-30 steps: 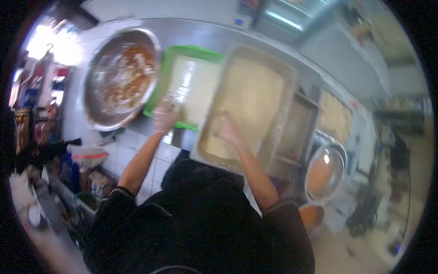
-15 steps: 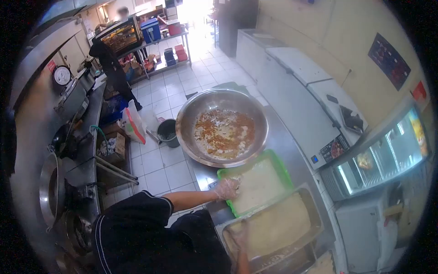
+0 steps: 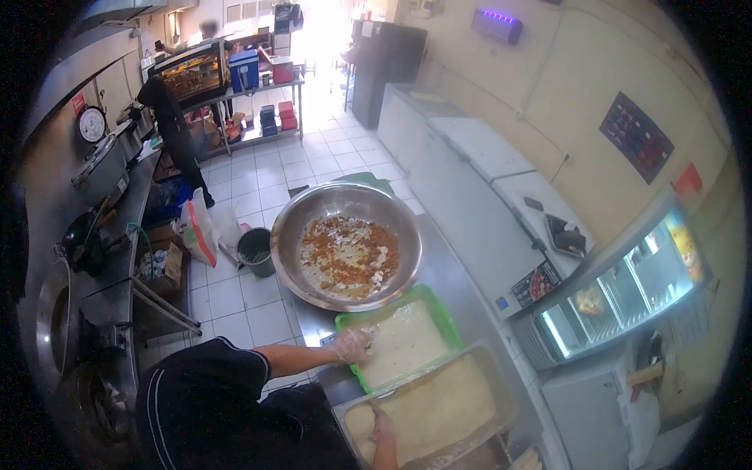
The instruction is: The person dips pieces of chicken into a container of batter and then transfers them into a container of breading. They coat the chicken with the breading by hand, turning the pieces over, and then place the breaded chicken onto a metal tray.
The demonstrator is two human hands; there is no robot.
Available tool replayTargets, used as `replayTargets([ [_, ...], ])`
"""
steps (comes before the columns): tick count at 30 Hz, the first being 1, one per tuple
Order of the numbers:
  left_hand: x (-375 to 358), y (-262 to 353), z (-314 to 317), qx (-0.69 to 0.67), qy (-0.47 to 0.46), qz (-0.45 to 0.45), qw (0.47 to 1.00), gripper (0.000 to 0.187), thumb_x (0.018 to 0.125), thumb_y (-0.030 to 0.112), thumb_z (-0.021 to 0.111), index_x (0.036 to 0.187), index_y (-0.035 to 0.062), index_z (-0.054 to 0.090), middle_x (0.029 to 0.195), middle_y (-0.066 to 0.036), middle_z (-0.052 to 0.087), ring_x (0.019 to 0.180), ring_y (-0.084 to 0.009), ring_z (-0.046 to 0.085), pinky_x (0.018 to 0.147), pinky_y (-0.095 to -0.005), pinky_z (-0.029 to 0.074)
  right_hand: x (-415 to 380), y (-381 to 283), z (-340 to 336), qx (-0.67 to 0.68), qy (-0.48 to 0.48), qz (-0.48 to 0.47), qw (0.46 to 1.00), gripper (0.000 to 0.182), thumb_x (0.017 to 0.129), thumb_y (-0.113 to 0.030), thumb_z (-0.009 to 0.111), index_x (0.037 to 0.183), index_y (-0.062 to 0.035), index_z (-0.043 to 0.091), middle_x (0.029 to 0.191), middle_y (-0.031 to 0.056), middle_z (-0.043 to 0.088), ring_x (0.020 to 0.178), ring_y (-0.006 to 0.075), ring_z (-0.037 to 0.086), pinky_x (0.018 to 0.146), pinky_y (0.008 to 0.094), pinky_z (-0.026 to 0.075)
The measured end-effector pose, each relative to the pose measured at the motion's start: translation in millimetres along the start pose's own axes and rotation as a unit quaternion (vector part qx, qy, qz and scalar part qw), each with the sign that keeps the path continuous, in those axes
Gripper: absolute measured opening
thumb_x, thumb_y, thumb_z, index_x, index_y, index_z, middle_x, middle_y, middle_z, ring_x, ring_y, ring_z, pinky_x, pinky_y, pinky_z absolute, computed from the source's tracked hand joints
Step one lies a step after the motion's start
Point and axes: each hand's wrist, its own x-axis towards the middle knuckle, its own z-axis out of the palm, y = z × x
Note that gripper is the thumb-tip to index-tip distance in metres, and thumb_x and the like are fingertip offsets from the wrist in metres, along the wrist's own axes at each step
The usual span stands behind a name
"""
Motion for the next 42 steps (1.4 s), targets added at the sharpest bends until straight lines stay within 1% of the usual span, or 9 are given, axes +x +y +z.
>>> replayTargets([
  [5, -7.6, 8.6, -11.4, 0.002, -0.037, -0.025, 0.999, 0.039, 0.077, 0.037, 0.065, 0.098, 0.0042, 0.072, 0.089, -0.022, 0.073, 0.086, -0.0372, 0.073, 0.076, -0.0502, 0.058, -6.9, 15.2, -13.8, 0.153, -0.065, -0.012, 0.986, 0.052, 0.095, -0.05, 0.056, 0.121, -0.0074, 0.067, 0.113, 0.0142, 0.074, 0.099, 0.0339, 0.072, 0.09, 0.0542, 0.058],
  [13, 16.1, -80.4, 81.5, 0.079, 0.069, 0.093, 0.99, 0.041, 0.078, 0.051, 0.072, 0.079, 0.0104, 0.072, 0.071, -0.013, 0.066, 0.063, -0.0292, 0.064, 0.06, -0.0435, 0.054, -104.4, 40.9, -38.1, 0.456, -0.169, -0.266, 0.833, 0.076, 0.096, -0.053, 0.061, 0.15, -0.0033, 0.042, 0.143, 0.0196, 0.056, 0.129, 0.0399, 0.056, 0.113, 0.0564, 0.043],
  [15, 14.7, -21.8, 23.5, 0.102, -0.085, -0.024, 0.991, 0.039, 0.083, 0.049, 0.074, 0.082, 0.0107, 0.072, 0.069, -0.011, 0.066, 0.06, -0.0294, 0.063, 0.059, -0.0431, 0.053, -115.8, 33.2, -44.8, 0.363, -0.069, -0.31, 0.876, 0.059, 0.095, -0.029, 0.065, 0.145, -0.0016, 0.049, 0.133, 0.0166, 0.062, 0.117, 0.0283, 0.061, 0.099, 0.0417, 0.051],
  [18, 9.2, 14.8, 4.2, 0.04, 0.003, 0.057, 0.998, 0.035, 0.086, 0.042, 0.071, 0.091, 0.0082, 0.074, 0.08, -0.016, 0.073, 0.072, -0.0336, 0.071, 0.068, -0.0457, 0.055, -141.5, 17.9, -53.7, 0.281, 0.061, -0.238, 0.928, 0.034, 0.098, -0.022, 0.064, 0.127, -0.0053, 0.065, 0.106, 0.0094, 0.07, 0.088, 0.0154, 0.067, 0.069, 0.0315, 0.055],
  [22, 7.5, 22.2, 1.4, 0.057, -0.007, 0.025, 0.998, 0.034, 0.087, 0.039, 0.07, 0.095, 0.0066, 0.075, 0.084, -0.017, 0.074, 0.075, -0.0337, 0.073, 0.071, -0.0449, 0.056, -107.0, 31.3, -96.3, 0.531, -0.215, -0.165, 0.803, 0.023, 0.099, -0.026, 0.064, 0.113, -0.0084, 0.068, 0.089, 0.0054, 0.067, 0.072, 0.0164, 0.063, 0.057, 0.0337, 0.052],
  [27, 7.9, 23.3, -1.0, 0.012, -0.038, -0.014, 0.999, 0.032, 0.087, 0.037, 0.07, 0.096, 0.0068, 0.074, 0.083, -0.018, 0.073, 0.075, -0.0343, 0.072, 0.072, -0.0442, 0.055, -74.0, 4.2, -96.7, 0.52, 0.226, -0.193, 0.801, 0.024, 0.102, -0.031, 0.06, 0.11, -0.0093, 0.069, 0.089, 0.0061, 0.065, 0.071, 0.02, 0.062, 0.053, 0.0388, 0.051],
  [32, 7.5, 20.3, -0.8, 0.029, -0.024, 0.013, 0.999, 0.029, 0.086, 0.035, 0.071, 0.094, 0.0064, 0.073, 0.079, -0.018, 0.071, 0.069, -0.0348, 0.069, 0.067, -0.0451, 0.052, -100.8, -14.1, -96.9, 0.452, 0.268, -0.247, 0.814, 0.056, 0.102, -0.051, 0.054, 0.138, -0.0078, 0.056, 0.141, 0.0215, 0.054, 0.133, 0.0402, 0.049, 0.113, 0.058, 0.036],
  [35, 11.4, 11.0, 6.0, 0.014, -0.017, 0.016, 1.0, 0.027, 0.085, 0.033, 0.072, 0.092, 0.0069, 0.073, 0.077, -0.018, 0.07, 0.067, -0.0353, 0.068, 0.063, -0.0457, 0.051, -135.0, -22.6, -31.3, 0.038, 0.501, -0.267, 0.822, 0.068, 0.101, -0.052, 0.053, 0.152, -0.0067, 0.045, 0.158, 0.0261, 0.037, 0.148, 0.0446, 0.032, 0.122, 0.0575, 0.023],
  [42, 10.8, 3.9, 13.1, -0.006, 0.034, 0.041, 0.999, 0.026, 0.084, 0.031, 0.073, 0.089, 0.0054, 0.073, 0.073, -0.018, 0.069, 0.063, -0.0369, 0.067, 0.059, -0.0472, 0.052, -54.0, -70.9, -77.0, -0.583, 0.576, -0.342, 0.46, 0.059, 0.104, -0.052, 0.043, 0.153, -0.0203, 0.049, 0.164, 0.0219, 0.031, 0.151, 0.0482, 0.023, 0.121, 0.0663, 0.015],
])
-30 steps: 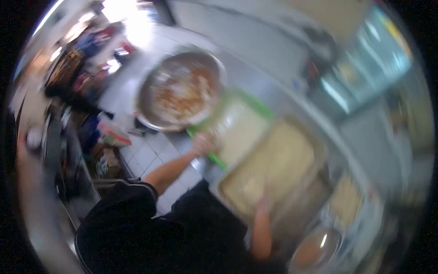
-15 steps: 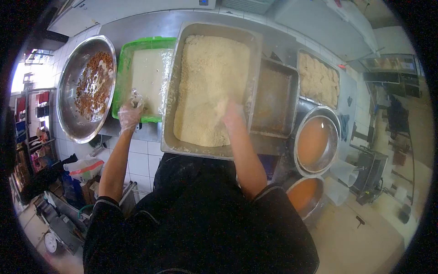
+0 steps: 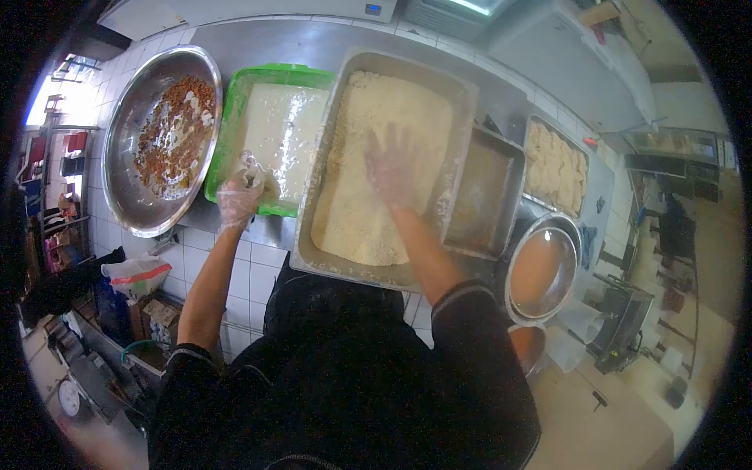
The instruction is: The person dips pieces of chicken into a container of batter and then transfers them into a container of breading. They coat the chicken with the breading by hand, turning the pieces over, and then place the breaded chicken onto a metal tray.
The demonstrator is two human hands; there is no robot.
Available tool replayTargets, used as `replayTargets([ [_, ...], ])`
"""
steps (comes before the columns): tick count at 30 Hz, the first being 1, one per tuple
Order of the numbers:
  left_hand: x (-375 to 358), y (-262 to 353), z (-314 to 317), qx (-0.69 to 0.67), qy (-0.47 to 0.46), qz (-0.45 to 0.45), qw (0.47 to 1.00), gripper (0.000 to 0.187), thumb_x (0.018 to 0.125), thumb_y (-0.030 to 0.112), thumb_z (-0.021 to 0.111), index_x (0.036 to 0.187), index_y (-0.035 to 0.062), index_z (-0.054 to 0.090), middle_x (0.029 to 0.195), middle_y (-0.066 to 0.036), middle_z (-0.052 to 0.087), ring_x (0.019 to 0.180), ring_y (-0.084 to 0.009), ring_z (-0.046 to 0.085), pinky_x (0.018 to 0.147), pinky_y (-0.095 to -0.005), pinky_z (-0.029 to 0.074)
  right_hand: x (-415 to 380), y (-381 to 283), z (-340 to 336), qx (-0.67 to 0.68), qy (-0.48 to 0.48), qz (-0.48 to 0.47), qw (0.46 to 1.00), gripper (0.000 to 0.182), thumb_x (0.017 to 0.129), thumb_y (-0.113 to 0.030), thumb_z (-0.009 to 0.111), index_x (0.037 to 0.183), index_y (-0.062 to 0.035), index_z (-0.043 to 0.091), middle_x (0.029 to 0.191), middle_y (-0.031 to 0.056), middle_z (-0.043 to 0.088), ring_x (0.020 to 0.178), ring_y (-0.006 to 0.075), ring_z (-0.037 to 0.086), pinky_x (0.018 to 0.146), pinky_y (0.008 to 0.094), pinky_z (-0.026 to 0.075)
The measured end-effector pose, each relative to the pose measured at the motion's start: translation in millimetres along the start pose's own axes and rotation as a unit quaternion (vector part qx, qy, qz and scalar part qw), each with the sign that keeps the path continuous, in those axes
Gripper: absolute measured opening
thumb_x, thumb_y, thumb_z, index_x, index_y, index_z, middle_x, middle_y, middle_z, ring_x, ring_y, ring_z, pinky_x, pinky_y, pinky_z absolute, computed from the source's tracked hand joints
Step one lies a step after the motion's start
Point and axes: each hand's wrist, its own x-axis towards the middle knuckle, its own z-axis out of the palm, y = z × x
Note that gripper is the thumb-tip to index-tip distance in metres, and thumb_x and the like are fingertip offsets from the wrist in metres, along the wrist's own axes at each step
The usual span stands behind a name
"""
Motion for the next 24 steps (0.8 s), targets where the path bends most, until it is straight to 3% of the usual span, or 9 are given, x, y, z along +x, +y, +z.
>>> replayTargets([
  [3, 5.0, -6.3, 5.1, 0.0, 0.01, 0.001, 1.0, 0.025, 0.085, 0.031, 0.072, 0.087, 0.006, 0.073, 0.073, -0.018, 0.07, 0.063, -0.0372, 0.068, 0.059, -0.0467, 0.052, 43.6, 1.1, -17.3, -0.004, -0.059, 0.077, 0.995, 0.057, 0.104, -0.05, 0.042, 0.154, -0.024, 0.046, 0.163, 0.021, 0.032, 0.15, 0.0447, 0.027, 0.121, 0.0644, 0.016],
  [6, -1.0, -0.3, -2.1, -0.012, -0.012, -0.009, 1.0, 0.024, 0.085, 0.03, 0.072, 0.084, 0.0063, 0.073, 0.073, -0.018, 0.069, 0.064, -0.0379, 0.068, 0.06, -0.0468, 0.053, 29.1, -10.1, -8.0, 0.019, 0.005, 0.079, 0.997, 0.06, 0.103, -0.051, 0.043, 0.156, -0.0216, 0.043, 0.165, 0.0197, 0.029, 0.152, 0.047, 0.022, 0.122, 0.065, 0.012],
  [9, 7.5, 8.8, -11.6, -0.001, -0.039, -0.023, 0.999, 0.026, 0.087, 0.032, 0.074, 0.091, 0.0061, 0.074, 0.078, -0.019, 0.071, 0.071, -0.0367, 0.07, 0.065, -0.0467, 0.053, 1.8, -28.8, -26.2, 0.064, -0.023, 0.078, 0.995, 0.063, 0.103, -0.051, 0.045, 0.157, -0.0197, 0.042, 0.164, 0.0233, 0.028, 0.153, 0.0487, 0.018, 0.122, 0.0646, 0.01],
  [12, 6.7, 7.0, -7.4, 0.013, -0.043, -0.036, 0.998, 0.028, 0.087, 0.033, 0.074, 0.096, 0.0062, 0.075, 0.082, -0.02, 0.072, 0.075, -0.0363, 0.071, 0.069, -0.0466, 0.054, -28.5, -48.7, -29.8, 0.051, -0.131, 0.139, 0.98, 0.069, 0.104, -0.057, 0.039, 0.161, -0.0175, 0.034, 0.167, 0.0286, 0.015, 0.153, 0.0519, 0.012, 0.123, 0.0632, 0.01],
  [16, 4.8, 2.1, -4.8, 0.004, -0.028, -0.029, 0.999, 0.028, 0.087, 0.032, 0.075, 0.098, 0.0068, 0.076, 0.083, -0.02, 0.072, 0.074, -0.0368, 0.071, 0.069, -0.0467, 0.055, 8.7, -41.0, -34.9, 0.027, -0.053, 0.236, 0.97, 0.069, 0.105, -0.052, 0.04, 0.162, -0.0152, 0.029, 0.165, 0.0332, 0.013, 0.152, 0.0526, 0.012, 0.124, 0.0591, 0.009],
  [18, 4.8, 4.6, -5.6, -0.004, -0.005, -0.018, 1.0, 0.021, 0.085, 0.027, 0.074, 0.089, 0.0066, 0.073, 0.078, -0.019, 0.071, 0.07, -0.0376, 0.069, 0.066, -0.0473, 0.054, 30.8, -32.6, -25.3, 0.062, 0.01, 0.291, 0.955, 0.068, 0.105, -0.05, 0.04, 0.162, -0.015, 0.028, 0.165, 0.0335, 0.013, 0.152, 0.0516, 0.012, 0.124, 0.0583, 0.009],
  [24, 10.1, -2.7, -0.9, -0.01, 0.029, 0.02, 0.999, 0.018, 0.083, 0.023, 0.075, 0.084, 0.0062, 0.071, 0.076, -0.018, 0.071, 0.068, -0.0358, 0.069, 0.065, -0.0472, 0.054, 19.5, -50.8, 24.3, -0.016, -0.104, 0.299, 0.948, 0.068, 0.104, -0.05, 0.04, 0.163, -0.0174, 0.028, 0.164, 0.03, 0.021, 0.152, 0.0456, 0.02, 0.123, 0.0598, 0.012],
])
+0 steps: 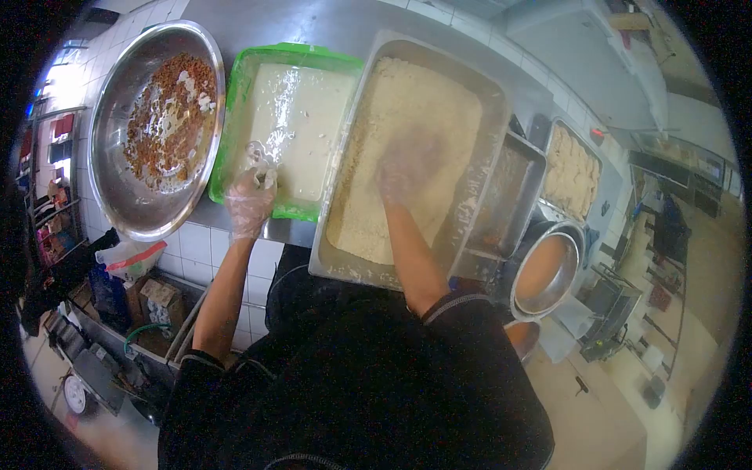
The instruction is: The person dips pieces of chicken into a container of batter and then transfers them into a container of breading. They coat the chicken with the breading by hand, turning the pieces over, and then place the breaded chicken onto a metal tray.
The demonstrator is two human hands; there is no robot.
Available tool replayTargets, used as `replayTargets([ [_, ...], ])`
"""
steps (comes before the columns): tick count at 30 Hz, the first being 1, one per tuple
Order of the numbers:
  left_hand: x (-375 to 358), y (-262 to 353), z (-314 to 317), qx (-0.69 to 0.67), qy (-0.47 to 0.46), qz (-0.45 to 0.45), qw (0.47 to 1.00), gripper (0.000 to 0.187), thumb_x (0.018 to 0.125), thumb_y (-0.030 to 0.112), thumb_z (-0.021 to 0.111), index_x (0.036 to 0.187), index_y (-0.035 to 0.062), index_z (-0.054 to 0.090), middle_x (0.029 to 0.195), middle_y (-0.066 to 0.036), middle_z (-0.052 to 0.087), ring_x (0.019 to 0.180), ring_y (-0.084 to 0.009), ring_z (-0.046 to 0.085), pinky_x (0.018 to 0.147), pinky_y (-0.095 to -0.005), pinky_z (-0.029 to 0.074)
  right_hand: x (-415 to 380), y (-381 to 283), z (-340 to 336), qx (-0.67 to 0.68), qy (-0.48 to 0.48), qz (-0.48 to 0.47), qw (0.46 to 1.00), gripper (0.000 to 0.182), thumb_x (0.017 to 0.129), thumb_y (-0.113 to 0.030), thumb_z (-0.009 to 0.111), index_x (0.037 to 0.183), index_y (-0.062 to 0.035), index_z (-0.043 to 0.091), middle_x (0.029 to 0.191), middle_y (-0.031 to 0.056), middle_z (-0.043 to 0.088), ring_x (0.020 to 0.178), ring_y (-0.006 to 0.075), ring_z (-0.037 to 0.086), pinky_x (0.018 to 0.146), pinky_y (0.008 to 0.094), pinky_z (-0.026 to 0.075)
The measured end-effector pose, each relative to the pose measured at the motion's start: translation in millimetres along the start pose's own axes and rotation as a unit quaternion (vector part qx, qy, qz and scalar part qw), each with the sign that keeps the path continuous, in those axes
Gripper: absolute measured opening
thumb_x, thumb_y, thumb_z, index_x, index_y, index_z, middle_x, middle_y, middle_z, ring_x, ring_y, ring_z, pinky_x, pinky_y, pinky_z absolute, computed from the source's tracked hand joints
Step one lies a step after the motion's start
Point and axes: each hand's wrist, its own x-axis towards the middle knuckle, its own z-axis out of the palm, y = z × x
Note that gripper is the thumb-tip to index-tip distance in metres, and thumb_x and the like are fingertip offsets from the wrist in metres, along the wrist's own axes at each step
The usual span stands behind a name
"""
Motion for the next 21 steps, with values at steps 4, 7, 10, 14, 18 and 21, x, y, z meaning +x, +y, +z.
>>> replayTargets([
  [4, 1.2, -0.1, 3.1, -0.007, -0.016, 0.0, 1.0, 0.015, 0.084, 0.021, 0.076, 0.085, 0.0074, 0.071, 0.077, -0.016, 0.071, 0.068, -0.0344, 0.068, 0.066, -0.0463, 0.055, 0.6, -7.1, 0.3, -0.017, 0.025, 0.019, 0.999, 0.071, 0.102, -0.053, 0.044, 0.163, -0.0204, 0.028, 0.164, 0.0271, 0.025, 0.151, 0.0431, 0.024, 0.122, 0.0601, 0.015],
  [7, 5.1, 3.4, 0.1, -0.026, -0.025, 0.003, 0.999, 0.014, 0.085, 0.02, 0.076, 0.085, 0.0074, 0.071, 0.077, -0.014, 0.07, 0.068, -0.0345, 0.068, 0.066, -0.0454, 0.055, -3.7, -15.0, -2.0, -0.024, 0.002, 0.008, 1.0, 0.073, 0.099, -0.055, 0.048, 0.162, -0.0208, 0.031, 0.162, 0.0264, 0.029, 0.15, 0.0423, 0.027, 0.121, 0.0599, 0.018],
  [10, 0.7, -7.5, 7.5, -0.041, -0.048, -0.014, 0.998, 0.019, 0.085, 0.022, 0.076, 0.095, 0.0057, 0.074, 0.083, -0.016, 0.073, 0.075, -0.0347, 0.072, 0.067, -0.0446, 0.055, -11.6, -12.8, -10.2, -0.025, -0.018, -0.004, 1.0, 0.074, 0.098, -0.055, 0.05, 0.16, -0.0181, 0.035, 0.16, 0.0262, 0.033, 0.148, 0.0425, 0.03, 0.12, 0.0589, 0.022],
  [14, -0.1, -1.3, -3.3, -0.001, -0.029, 0.002, 1.0, 0.019, 0.087, 0.027, 0.073, 0.086, 0.0079, 0.071, 0.081, -0.015, 0.071, 0.068, -0.0355, 0.068, 0.065, -0.0475, 0.054, -14.0, -7.1, -19.5, 0.105, 0.003, 0.013, 0.994, 0.075, 0.098, -0.053, 0.052, 0.159, -0.0133, 0.036, 0.16, 0.0264, 0.035, 0.147, 0.0432, 0.033, 0.12, 0.0576, 0.023],
  [18, 4.7, -3.9, -4.3, -0.005, -0.036, 0.011, 0.999, 0.021, 0.087, 0.029, 0.072, 0.085, 0.0088, 0.071, 0.077, -0.015, 0.07, 0.068, -0.0358, 0.068, 0.064, -0.0482, 0.055, -34.2, 15.2, -1.7, 0.092, 0.08, -0.008, 0.992, 0.077, 0.097, -0.051, 0.055, 0.16, -0.0119, 0.034, 0.161, 0.0251, 0.033, 0.15, 0.0422, 0.029, 0.122, 0.0572, 0.021],
  [21, -1.0, -3.5, -2.8, -0.011, -0.036, 0.007, 0.999, 0.02, 0.087, 0.029, 0.072, 0.083, 0.0091, 0.07, 0.074, -0.015, 0.069, 0.068, -0.0358, 0.068, 0.063, -0.0484, 0.054, -46.9, 7.6, -7.2, -0.026, 0.035, 0.002, 0.999, 0.077, 0.097, -0.05, 0.055, 0.161, -0.0123, 0.032, 0.162, 0.025, 0.031, 0.152, 0.0411, 0.025, 0.123, 0.0568, 0.018],
])
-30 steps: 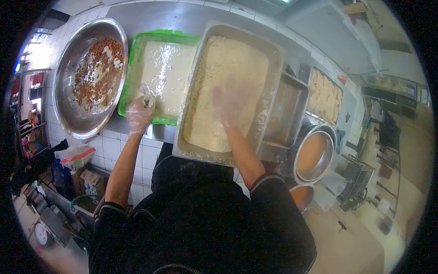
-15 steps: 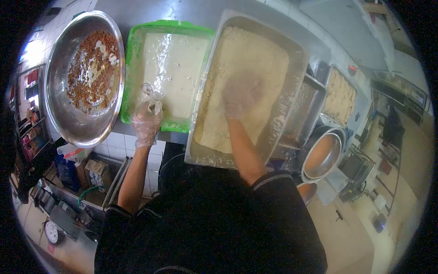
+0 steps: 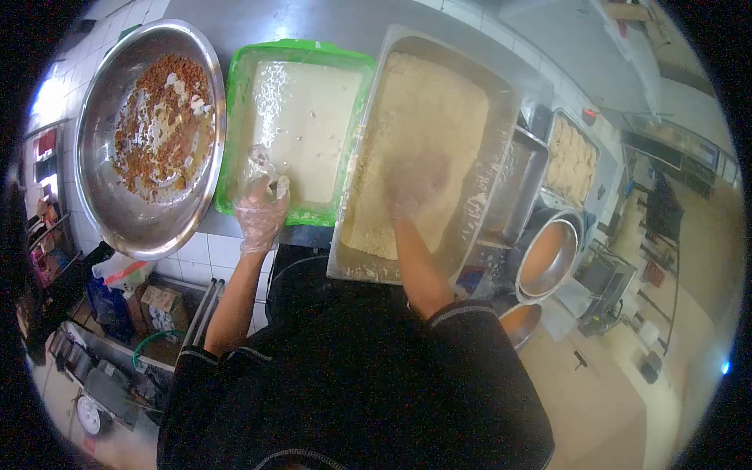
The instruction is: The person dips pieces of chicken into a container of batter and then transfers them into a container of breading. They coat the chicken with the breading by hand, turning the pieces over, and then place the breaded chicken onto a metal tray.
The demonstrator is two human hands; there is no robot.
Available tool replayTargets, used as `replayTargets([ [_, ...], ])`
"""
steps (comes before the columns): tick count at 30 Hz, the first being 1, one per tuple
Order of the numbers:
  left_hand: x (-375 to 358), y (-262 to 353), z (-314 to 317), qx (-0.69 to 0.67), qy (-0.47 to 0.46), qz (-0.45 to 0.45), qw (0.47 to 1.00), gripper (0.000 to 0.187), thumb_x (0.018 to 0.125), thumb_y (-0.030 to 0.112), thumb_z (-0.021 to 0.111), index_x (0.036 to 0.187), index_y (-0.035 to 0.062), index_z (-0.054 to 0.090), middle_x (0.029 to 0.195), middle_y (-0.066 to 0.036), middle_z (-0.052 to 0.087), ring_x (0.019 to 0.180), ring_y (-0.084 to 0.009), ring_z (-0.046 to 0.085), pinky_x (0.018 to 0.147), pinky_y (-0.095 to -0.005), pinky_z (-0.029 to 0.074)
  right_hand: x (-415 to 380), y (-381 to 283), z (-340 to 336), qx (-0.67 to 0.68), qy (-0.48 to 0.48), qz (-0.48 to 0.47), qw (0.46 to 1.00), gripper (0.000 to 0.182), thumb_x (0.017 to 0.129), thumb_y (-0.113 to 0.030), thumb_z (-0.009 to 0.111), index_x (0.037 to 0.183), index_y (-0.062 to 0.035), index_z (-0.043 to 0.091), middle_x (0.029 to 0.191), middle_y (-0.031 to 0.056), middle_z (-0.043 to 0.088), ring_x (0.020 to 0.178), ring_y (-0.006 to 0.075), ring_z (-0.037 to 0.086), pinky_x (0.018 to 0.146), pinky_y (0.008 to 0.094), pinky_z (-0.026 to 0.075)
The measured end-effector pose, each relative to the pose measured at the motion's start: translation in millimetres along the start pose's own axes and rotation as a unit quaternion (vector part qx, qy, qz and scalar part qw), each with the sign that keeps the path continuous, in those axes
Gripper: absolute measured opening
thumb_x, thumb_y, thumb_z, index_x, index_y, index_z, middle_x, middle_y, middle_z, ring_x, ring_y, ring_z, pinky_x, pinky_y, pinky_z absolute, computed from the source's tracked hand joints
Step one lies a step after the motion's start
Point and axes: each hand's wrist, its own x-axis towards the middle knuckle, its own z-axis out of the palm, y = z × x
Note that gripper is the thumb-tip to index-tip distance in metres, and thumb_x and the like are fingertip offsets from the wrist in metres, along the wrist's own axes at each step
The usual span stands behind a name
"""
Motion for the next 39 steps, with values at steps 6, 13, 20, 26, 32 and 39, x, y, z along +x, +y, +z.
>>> replayTargets([
  [6, -2.1, 3.1, -5.7, 0.02, -0.001, 0.011, 1.0, 0.018, 0.085, 0.026, 0.073, 0.082, 0.0089, 0.07, 0.074, -0.015, 0.069, 0.068, -0.0352, 0.068, 0.063, -0.0477, 0.054, 15.8, -5.4, -28.0, -0.065, -0.086, -0.019, 0.994, 0.075, 0.1, -0.048, 0.051, 0.163, -0.0175, 0.026, 0.161, 0.0268, 0.029, 0.152, 0.041, 0.024, 0.124, 0.0555, 0.017],
  [13, 4.7, 4.2, -3.3, -0.001, -0.003, 0.008, 1.0, 0.016, 0.085, 0.024, 0.074, 0.083, 0.0087, 0.07, 0.078, -0.014, 0.071, 0.073, -0.0343, 0.069, 0.065, -0.0466, 0.055, 59.4, 7.1, 50.2, -0.012, 0.093, 0.027, 0.995, 0.075, 0.101, -0.052, 0.05, 0.163, -0.0193, 0.025, 0.16, 0.0272, 0.029, 0.149, 0.0452, 0.027, 0.121, 0.0568, 0.023],
  [20, 10.9, 3.0, 6.8, 0.013, -0.022, -0.002, 1.0, 0.016, 0.085, 0.025, 0.075, 0.088, 0.0094, 0.072, 0.084, -0.013, 0.073, 0.075, -0.033, 0.071, 0.066, -0.045, 0.055, 62.8, -31.4, 5.0, -0.034, -0.005, 0.034, 0.999, 0.076, 0.097, -0.057, 0.052, 0.16, -0.0174, 0.034, 0.158, 0.0275, 0.032, 0.148, 0.0458, 0.028, 0.117, 0.0603, 0.026],
  [26, 3.2, 2.5, -0.4, -0.01, -0.047, 0.005, 0.999, 0.015, 0.086, 0.023, 0.074, 0.089, 0.0089, 0.072, 0.086, -0.014, 0.073, 0.075, -0.0334, 0.071, 0.067, -0.0441, 0.056, 51.0, 1.4, 42.3, 0.128, 0.028, 0.012, 0.991, 0.074, 0.097, -0.053, 0.054, 0.157, -0.0132, 0.038, 0.152, 0.0249, 0.041, 0.144, 0.0454, 0.034, 0.115, 0.0597, 0.028],
  [32, 4.7, 5.4, -11.6, 0.007, -0.032, 0.034, 0.999, 0.013, 0.087, 0.022, 0.073, 0.088, 0.0094, 0.072, 0.085, -0.014, 0.073, 0.076, -0.0334, 0.071, 0.07, -0.0442, 0.056, 81.2, 10.5, 54.1, -0.186, 0.144, -0.008, 0.972, 0.064, 0.101, -0.04, 0.052, 0.157, -0.0129, 0.039, 0.152, 0.0245, 0.04, 0.142, 0.0449, 0.035, 0.116, 0.0597, 0.027],
  [39, 8.1, 5.5, 0.5, -0.021, -0.043, 0.013, 0.999, 0.012, 0.086, 0.021, 0.074, 0.088, 0.0088, 0.072, 0.087, -0.013, 0.074, 0.078, -0.033, 0.071, 0.071, -0.0434, 0.056, 72.5, -2.2, 52.7, -0.02, 0.136, 0.028, 0.99, 0.06, 0.102, -0.036, 0.048, 0.157, -0.015, 0.038, 0.153, 0.0265, 0.037, 0.144, 0.0445, 0.033, 0.116, 0.065, 0.022],
])
